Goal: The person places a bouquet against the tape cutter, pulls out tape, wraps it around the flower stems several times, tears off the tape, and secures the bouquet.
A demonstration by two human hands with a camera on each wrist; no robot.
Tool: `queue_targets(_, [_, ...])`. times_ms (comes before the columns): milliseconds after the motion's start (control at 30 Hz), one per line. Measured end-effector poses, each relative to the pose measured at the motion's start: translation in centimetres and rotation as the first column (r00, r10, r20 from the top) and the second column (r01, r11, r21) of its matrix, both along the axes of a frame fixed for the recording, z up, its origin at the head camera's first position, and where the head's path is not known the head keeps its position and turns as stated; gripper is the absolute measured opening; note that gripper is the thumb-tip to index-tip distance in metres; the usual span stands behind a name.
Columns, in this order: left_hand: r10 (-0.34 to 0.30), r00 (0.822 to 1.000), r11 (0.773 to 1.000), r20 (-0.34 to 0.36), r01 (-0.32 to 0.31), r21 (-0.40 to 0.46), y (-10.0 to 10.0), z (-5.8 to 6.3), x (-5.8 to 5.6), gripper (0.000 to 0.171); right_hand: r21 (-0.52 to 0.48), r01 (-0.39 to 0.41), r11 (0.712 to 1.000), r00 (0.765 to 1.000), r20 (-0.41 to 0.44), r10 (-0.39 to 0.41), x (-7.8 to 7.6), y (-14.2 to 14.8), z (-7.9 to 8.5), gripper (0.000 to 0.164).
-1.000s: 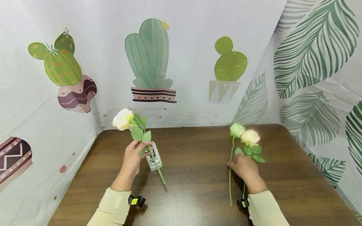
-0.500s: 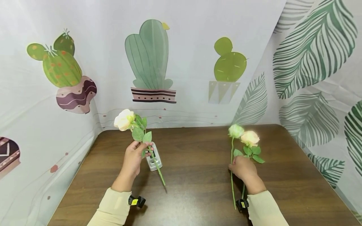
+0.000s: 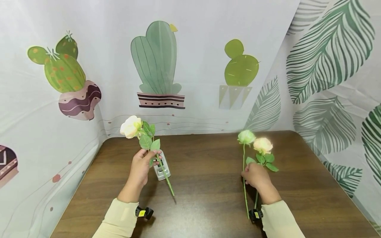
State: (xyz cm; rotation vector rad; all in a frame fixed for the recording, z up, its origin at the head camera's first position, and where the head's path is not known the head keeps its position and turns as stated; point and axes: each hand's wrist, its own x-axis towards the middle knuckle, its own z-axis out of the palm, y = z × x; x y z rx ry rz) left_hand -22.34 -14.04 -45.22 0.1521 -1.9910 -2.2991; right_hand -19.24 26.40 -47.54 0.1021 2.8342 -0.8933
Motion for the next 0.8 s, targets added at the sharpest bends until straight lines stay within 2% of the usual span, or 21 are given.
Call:
queue_targets(100, [-0.004, 1.0, 1.0, -0.002, 0.004, -0.005, 0.0, 0.0, 0.1, 0.028, -0.087, 0.029, 0.996, 0.999, 0.029, -0.026, -0.2, 0.0, -0.1, 0.014])
queue_targets(267, [-0.011, 1.0, 1.0, -0.003, 0.011, -0.012, 0.0, 0.0, 0.1, 0.028, -0.207, 0.034, 0.978, 0.999, 0.033, -0.028, -0.5, 0.0, 0.0, 0.016])
queue_targets(500, [-0.025, 1.0, 1.0, -0.007, 0.025, -0.003, 0.1, 0.1, 0.0, 0.029, -0.282, 0.027, 0.959, 0.999, 0.027, -0.02, -0.5, -0.3, 0.4, 0.019])
queue_targets(800, [-0.018, 1.0, 1.0, -0.012, 0.018, -0.003, 0.2, 0.0, 0.2, 0.027, -0.413, -0.01, 0.911, 0.999, 0.036, 0.027, -0.1, -1.1, 0.9, 0.021])
